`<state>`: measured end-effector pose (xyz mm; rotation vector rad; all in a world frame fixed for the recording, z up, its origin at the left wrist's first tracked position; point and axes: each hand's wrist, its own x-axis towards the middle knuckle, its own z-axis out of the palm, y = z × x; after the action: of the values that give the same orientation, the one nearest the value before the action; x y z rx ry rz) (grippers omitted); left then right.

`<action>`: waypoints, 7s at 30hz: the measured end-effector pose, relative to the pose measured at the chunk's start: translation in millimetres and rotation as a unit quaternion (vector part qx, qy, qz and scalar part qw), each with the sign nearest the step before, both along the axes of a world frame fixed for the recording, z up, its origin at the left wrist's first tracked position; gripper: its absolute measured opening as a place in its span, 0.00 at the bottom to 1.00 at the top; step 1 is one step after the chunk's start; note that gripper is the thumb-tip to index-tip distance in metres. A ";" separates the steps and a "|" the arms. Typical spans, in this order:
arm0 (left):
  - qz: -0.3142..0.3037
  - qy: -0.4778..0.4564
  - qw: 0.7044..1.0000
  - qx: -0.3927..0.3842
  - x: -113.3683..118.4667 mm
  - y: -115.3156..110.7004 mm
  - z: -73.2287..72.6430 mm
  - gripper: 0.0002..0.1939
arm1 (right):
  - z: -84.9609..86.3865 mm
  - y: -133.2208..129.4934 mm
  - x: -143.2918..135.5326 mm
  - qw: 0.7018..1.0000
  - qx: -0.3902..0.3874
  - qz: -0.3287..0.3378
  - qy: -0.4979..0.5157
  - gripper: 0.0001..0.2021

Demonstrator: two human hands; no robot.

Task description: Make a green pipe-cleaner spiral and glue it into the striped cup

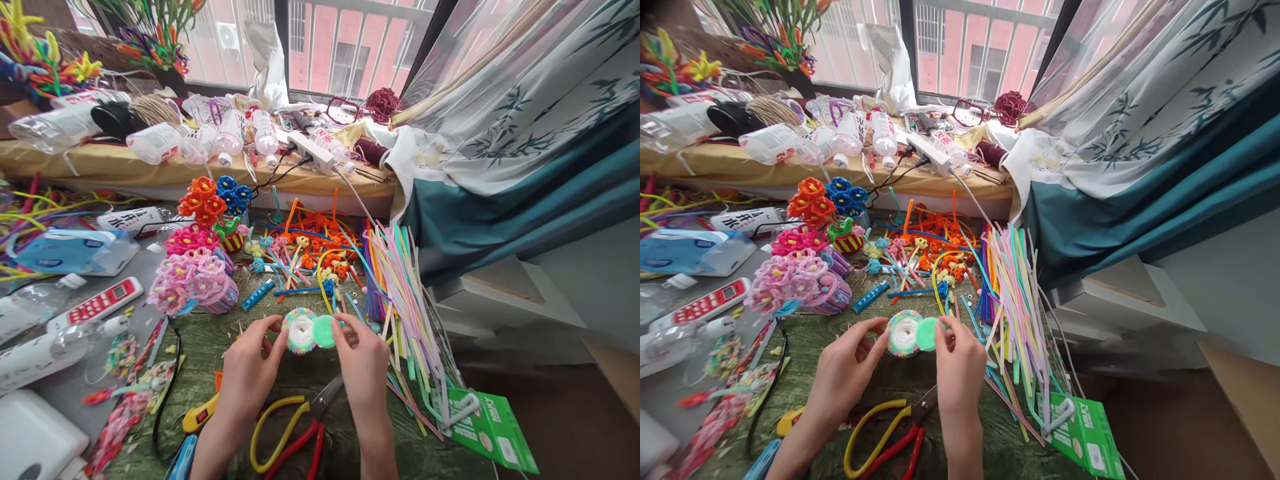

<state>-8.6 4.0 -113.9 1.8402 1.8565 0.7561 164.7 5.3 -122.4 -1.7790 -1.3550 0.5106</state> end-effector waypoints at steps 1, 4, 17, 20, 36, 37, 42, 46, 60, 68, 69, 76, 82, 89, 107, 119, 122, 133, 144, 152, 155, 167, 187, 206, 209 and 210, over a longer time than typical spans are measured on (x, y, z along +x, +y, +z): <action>-0.002 0.017 1.000 0.001 1.0 3.4 1.2 0.18 | -0.5 -1.4 2.4 0.999 0.014 -0.007 -0.035 0.15; -0.009 0.072 0.997 0.002 5.0 12.5 5.4 0.16 | -0.8 -1.8 -0.7 0.996 0.039 0.023 -0.079 0.14; -0.039 0.210 0.977 0.010 12.5 19.9 9.6 0.16 | 0.4 13.5 -13.8 0.993 -0.017 0.112 0.021 0.11; -0.043 0.213 0.976 0.020 12.3 18.8 6.3 0.17 | 2.7 13.1 -12.9 0.993 -0.023 0.112 0.037 0.11; -0.047 0.154 0.985 0.058 4.5 15.1 2.2 0.14 | 2.1 10.2 -12.7 0.992 -0.034 0.104 0.062 0.10; -0.048 0.150 0.986 0.060 3.7 14.3 2.4 0.14 | 2.3 9.7 -12.6 0.992 -0.034 0.104 0.063 0.10; -0.055 0.144 0.986 0.067 4.1 12.7 3.7 0.14 | 1.1 9.4 -13.1 0.993 -0.034 0.095 0.056 0.10; -0.057 0.144 0.985 0.075 6.7 14.9 3.1 0.15 | -2.6 12.1 -16.0 0.995 -0.035 0.086 0.045 0.10; -0.007 0.172 0.980 0.099 -62.8 -41.3 -3.0 0.21 | -27.3 -44.1 26.4 0.994 -0.054 0.075 -0.051 0.09; -0.014 0.203 0.979 -0.019 -81.7 -66.9 -17.6 0.20 | -34.1 -28.3 0.2 0.974 -0.045 0.071 -0.210 0.10; -0.020 0.213 0.976 -0.031 -82.7 -69.0 -19.1 0.20 | -35.0 -26.8 -1.8 0.973 -0.043 0.070 -0.215 0.09; -0.050 0.278 0.957 -0.072 -79.6 -76.7 -25.3 0.22 | -44.2 -19.0 -3.9 0.972 -0.030 0.050 -0.229 0.07; -0.056 0.297 0.952 -0.042 -77.5 -79.0 -24.3 0.20 | -29.5 -18.1 0.7 0.982 -0.004 0.058 -0.180 0.05; 0.013 0.173 0.985 0.004 -80.9 -84.9 -28.8 0.16 | 5.9 -39.8 13.5 0.997 0.013 0.037 -0.064 0.09; -0.089 -0.059 0.993 0.054 -37.0 -29.8 27.1 0.16 | -8.7 -18.1 16.6 0.990 -0.078 0.082 0.087 0.15; -0.090 -0.003 0.995 0.043 -38.8 -29.4 18.4 0.16 | -27.3 -6.6 -4.4 0.981 -0.033 0.175 0.076 0.44; -0.098 0.004 0.994 0.047 -38.5 -29.3 19.3 0.15 | -28.3 -2.2 -19.2 0.980 -0.029 0.160 0.118 0.40; -0.104 0.044 0.990 0.089 -39.4 -31.5 16.6 0.17 | -26.3 -6.6 -29.3 0.983 -0.005 0.122 0.140 0.32; -0.085 0.074 0.990 0.086 -47.0 -34.5 17.2 0.22 | -33.6 -7.8 -27.2 0.990 0.067 0.093 0.076 0.28; -0.095 0.061 0.991 0.073 -52.3 -42.9 16.1 0.22 | -38.4 -10.0 -25.9 0.990 0.109 0.075 0.040 0.27; -0.103 0.068 0.989 0.077 -51.7 -44.1 15.5 0.22 | -38.7 -9.1 -25.4 0.990 0.123 0.066 0.029 0.26; -0.134 -0.005 0.990 0.031 -37.5 -53.3 20.9 0.16 | -40.3 -8.1 -26.8 0.989 0.136 0.061 0.021 0.30; -0.047 -0.050 0.996 -0.049 -32.0 -49.2 10.6 0.20 | -40.6 -10.8 -33.2 0.986 0.145 0.083 0.016 0.27; -0.048 0.008 0.997 0.066 -20.5 -48.3 19.8 0.17 | -41.3 -10.7 -35.2 0.985 0.156 0.077 0.005 0.27; -0.024 0.007 0.999 0.044 -21.8 -48.1 17.2 0.17 | -41.2 -10.3 -34.8 0.985 0.157 0.078 0.003 0.27; -0.025 0.006 0.999 0.041 -22.2 -48.0 16.5 0.16 | -41.1 -10.4 -34.7 0.985 0.155 0.078 0.004 0.27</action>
<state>-30.9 -44.0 -97.4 1.9393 1.8037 0.8169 130.0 -5.1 -163.5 -1.4246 -1.4880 0.3658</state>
